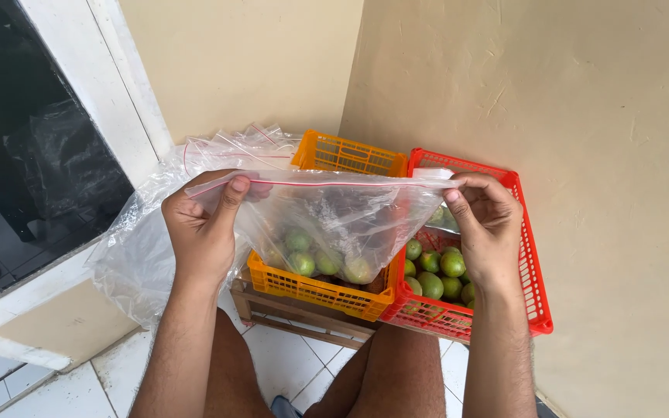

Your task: The person packs green fruits from a red basket into clear plastic bags, seals them, and places them into an orange basket. They repeat this process multiple times, handling the fruits and bags by hand.

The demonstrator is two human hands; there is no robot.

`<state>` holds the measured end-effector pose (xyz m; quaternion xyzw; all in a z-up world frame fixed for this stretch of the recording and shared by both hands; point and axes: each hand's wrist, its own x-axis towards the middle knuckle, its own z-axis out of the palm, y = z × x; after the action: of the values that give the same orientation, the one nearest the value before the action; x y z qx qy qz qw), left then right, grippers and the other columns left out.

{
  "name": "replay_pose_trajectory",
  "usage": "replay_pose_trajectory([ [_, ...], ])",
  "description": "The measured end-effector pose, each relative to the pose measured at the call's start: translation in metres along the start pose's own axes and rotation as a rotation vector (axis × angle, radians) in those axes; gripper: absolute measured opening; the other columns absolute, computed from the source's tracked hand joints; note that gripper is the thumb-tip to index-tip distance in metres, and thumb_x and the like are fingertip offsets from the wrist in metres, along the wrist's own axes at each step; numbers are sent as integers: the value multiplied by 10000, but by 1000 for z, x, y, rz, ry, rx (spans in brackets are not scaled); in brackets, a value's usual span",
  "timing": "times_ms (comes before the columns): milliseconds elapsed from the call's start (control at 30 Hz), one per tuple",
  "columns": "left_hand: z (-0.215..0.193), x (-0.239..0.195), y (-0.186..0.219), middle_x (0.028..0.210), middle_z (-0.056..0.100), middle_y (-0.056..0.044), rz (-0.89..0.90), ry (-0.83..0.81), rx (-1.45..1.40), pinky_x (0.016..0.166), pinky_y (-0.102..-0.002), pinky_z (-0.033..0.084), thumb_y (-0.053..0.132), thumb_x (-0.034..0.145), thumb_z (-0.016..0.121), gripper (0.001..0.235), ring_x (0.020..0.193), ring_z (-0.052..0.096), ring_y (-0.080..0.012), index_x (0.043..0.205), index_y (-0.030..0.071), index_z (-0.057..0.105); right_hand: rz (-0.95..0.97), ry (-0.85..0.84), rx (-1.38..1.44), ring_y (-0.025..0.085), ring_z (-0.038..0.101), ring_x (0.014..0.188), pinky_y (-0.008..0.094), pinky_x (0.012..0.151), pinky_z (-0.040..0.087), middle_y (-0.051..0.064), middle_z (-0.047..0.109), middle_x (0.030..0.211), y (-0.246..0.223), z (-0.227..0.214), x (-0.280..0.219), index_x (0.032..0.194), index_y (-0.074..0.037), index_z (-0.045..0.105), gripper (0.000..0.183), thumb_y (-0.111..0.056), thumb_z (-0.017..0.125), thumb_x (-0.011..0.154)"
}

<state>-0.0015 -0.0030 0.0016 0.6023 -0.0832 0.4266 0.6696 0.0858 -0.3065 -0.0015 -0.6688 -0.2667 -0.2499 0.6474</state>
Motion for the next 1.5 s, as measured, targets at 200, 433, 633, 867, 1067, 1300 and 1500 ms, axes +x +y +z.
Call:
replay_pose_trajectory([
  [200,-1,-1,-5,862,759,-111,-11,-2,-4,870,-323,571,199,998,721,150,870,670,-109,978,51,736,-53,143,126,134,627,919,287,890,520,76,622,954,15,13,-1,1032,-16,664,67,-17,714,988],
  [433,0,0,-9,855,763,-114,-2,-16,-11,856,-337,583,188,987,732,142,862,676,-110,976,46,744,-80,211,150,141,580,999,282,951,478,61,568,986,-3,33,-5,1078,-28,606,45,-70,612,1062],
  [633,-3,-2,-15,839,757,-123,9,-33,1,839,-346,591,165,992,724,129,845,688,-131,972,40,752,-28,67,44,161,607,1012,347,974,486,74,623,934,2,32,-9,1041,11,666,116,-50,725,961],
  [867,-3,-3,-9,845,760,-133,0,-34,-14,835,-349,590,171,983,732,136,851,686,-136,957,39,747,-96,59,184,287,673,1001,386,969,494,121,609,861,-4,33,-7,900,-4,663,100,-43,742,947],
  [1067,-11,1,11,861,755,-143,55,-82,129,896,-389,562,127,1005,708,106,852,710,-203,1004,34,758,-84,44,153,196,619,974,393,1018,479,109,634,876,7,19,-7,957,-14,704,128,-116,668,1026],
  [1300,-19,6,26,892,748,-145,79,-80,173,930,-365,566,69,1023,689,108,895,676,-143,1081,-10,735,-65,43,12,140,568,922,354,968,476,82,627,867,-10,22,-8,1027,-8,724,117,-92,645,1048],
  [1500,-19,7,26,1337,626,-235,-3,-6,74,820,-341,636,-11,1016,623,200,816,705,-160,1149,39,482,-115,63,-71,156,558,800,300,795,473,104,572,893,-31,29,-7,1262,-66,427,202,-21,535,1098],
])
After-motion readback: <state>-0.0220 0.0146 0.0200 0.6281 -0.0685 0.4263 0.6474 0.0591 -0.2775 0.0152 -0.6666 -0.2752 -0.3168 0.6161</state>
